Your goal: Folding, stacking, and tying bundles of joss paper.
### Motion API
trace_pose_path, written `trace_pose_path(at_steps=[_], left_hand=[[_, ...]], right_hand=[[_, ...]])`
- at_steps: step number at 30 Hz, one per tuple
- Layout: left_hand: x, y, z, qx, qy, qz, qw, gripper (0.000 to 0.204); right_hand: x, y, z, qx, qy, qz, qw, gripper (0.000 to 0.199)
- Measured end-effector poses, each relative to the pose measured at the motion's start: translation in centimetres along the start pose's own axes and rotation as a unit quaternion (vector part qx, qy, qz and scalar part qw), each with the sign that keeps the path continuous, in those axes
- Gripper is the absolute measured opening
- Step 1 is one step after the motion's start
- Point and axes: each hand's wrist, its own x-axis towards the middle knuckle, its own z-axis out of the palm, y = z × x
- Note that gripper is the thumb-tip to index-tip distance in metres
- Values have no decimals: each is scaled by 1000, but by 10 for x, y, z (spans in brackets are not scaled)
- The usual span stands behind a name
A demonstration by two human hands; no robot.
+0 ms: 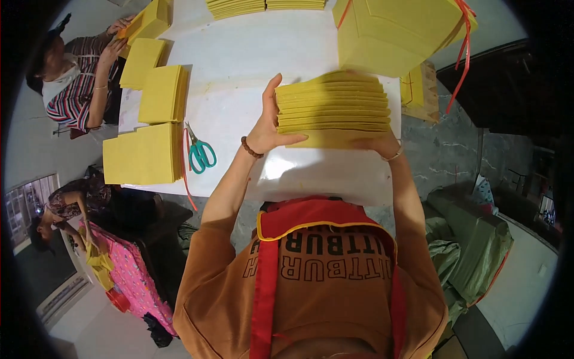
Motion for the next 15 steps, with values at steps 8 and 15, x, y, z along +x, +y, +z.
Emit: trace_pose_path(at_steps=[8,15], left_hand=[[-15,-62,-26,143,-64,-139,978,93],[-9,-25,-19,85,-49,-110,989,92]], right_hand=[[24,82,16,-122,100,-94,983,82],[15,51,26,1,93,-144,985,75]])
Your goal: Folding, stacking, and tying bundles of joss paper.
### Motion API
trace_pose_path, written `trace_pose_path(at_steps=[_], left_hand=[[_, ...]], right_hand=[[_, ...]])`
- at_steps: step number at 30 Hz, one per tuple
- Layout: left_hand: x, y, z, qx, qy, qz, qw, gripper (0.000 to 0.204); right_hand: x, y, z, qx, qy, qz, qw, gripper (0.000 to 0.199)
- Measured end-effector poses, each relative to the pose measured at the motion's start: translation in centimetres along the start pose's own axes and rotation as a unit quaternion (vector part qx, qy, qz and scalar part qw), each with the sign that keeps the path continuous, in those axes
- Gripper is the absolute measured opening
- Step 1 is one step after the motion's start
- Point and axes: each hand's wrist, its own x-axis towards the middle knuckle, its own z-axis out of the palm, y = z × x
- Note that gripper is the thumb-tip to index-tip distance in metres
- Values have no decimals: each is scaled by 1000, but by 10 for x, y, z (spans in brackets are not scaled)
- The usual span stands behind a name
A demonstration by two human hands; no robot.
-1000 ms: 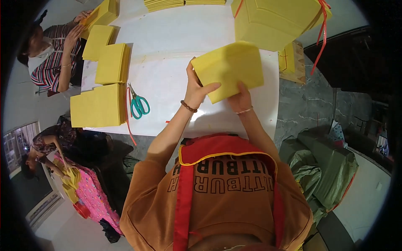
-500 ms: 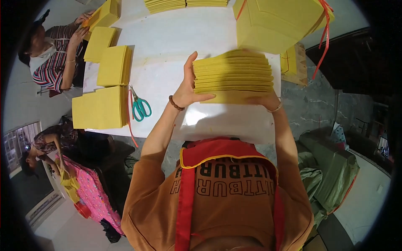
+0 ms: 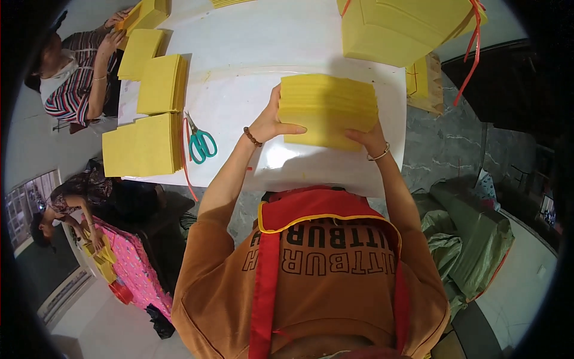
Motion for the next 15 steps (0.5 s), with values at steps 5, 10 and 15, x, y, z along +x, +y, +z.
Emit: trace_pose_path(at_steps=[5,10,15], left_hand=[[-9,-21,6,-206,42,12,978,86],[-19,-19,8,-317,50,15,947,75],[-16,12,12,-176,92,-54,979,70]], right_hand=[[5,-4,17,180,96,109,973,54],[2,-1,20,270,94,185,940,48],[5,-4,22,287,79,217,930,46]])
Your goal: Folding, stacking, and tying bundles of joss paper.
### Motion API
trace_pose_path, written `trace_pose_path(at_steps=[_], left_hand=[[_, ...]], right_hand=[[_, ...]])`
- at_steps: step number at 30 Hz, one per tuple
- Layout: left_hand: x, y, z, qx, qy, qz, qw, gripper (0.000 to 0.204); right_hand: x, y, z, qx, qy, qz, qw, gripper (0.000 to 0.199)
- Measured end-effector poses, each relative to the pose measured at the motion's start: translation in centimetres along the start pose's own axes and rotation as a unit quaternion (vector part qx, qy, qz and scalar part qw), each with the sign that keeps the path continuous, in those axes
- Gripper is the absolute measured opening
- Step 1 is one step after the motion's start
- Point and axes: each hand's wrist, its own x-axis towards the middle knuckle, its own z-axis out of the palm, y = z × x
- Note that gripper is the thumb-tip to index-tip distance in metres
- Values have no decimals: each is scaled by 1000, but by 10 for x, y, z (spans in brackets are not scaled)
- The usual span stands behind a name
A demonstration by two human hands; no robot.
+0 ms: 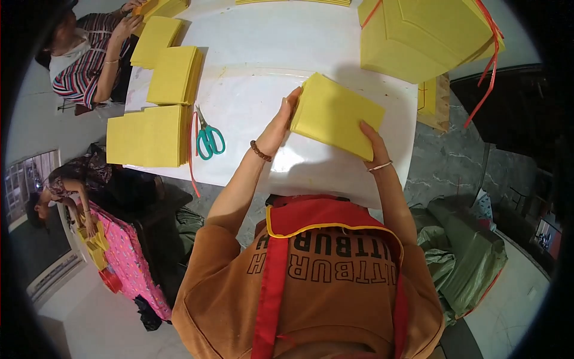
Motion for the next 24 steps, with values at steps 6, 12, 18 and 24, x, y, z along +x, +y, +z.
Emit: trace_pose_path(at_steps=[6,12,18,24], left_hand=[[4,6,-3,-109,70,-44,991,67],[4,18,4,-135,65,-1,989,58],[7,35,13,10,45,-2,999,49],[19,10,0,-2,73,-28,997,51]], right_hand=[[2,5,-14,87,-18,49,995,39],[1,5,-14,197,-61,92,974,38],[-2,2,-8,210,-111,89,967,39],[6,13,-10,189,-29,44,980,42]])
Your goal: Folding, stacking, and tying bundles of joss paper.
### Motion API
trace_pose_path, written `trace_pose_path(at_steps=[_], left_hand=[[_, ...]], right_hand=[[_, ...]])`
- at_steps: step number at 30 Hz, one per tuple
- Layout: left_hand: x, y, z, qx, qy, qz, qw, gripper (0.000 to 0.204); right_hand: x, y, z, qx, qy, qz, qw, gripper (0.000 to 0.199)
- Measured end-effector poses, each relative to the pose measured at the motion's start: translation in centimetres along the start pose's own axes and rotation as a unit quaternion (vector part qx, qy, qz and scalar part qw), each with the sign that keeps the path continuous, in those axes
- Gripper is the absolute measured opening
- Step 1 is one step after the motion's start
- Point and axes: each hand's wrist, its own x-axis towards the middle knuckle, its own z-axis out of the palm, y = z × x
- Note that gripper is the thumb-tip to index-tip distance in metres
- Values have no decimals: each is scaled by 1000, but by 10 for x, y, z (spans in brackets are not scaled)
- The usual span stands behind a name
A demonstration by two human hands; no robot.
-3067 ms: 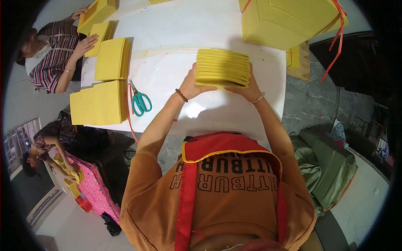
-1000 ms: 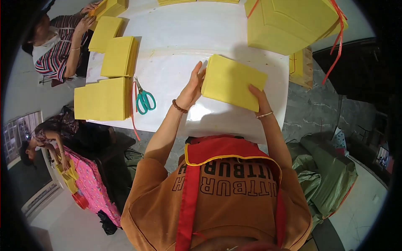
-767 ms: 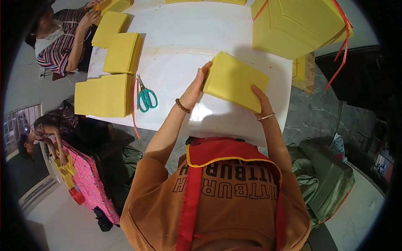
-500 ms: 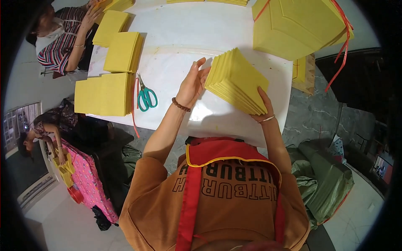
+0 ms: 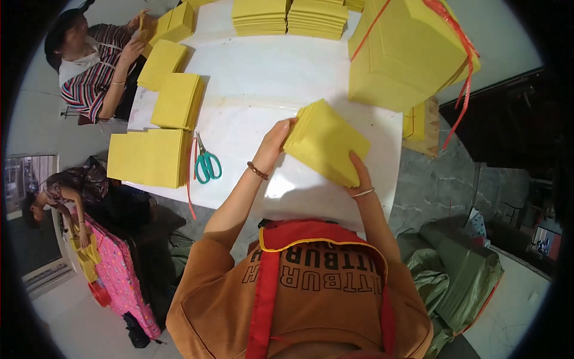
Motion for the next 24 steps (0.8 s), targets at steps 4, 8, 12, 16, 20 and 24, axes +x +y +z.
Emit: trace_pose_path(at_steps=[4,8,12,16,20,24], left_hand=[[-4,-16,-8,-56,-54,20,997,60],[-15,-11,-3,75,-76,71,992,74],[-25,4,3,86,-96,88,988,76],[-28,8,5,-24,-82,67,994,74],[-36,32,19,-82,-112,109,984,68],[-41,38,38,-9,-118,182,976,61]], right_hand=[[-2,1,14,-211,26,-132,968,45],[-4,5,12,-286,26,-219,932,46],[-13,2,21,-272,6,-219,937,48],[-18,-5,12,-203,-30,-149,967,48],[-23,-8,11,53,-98,-36,993,45],[-27,-2,27,130,-208,-42,968,45]])
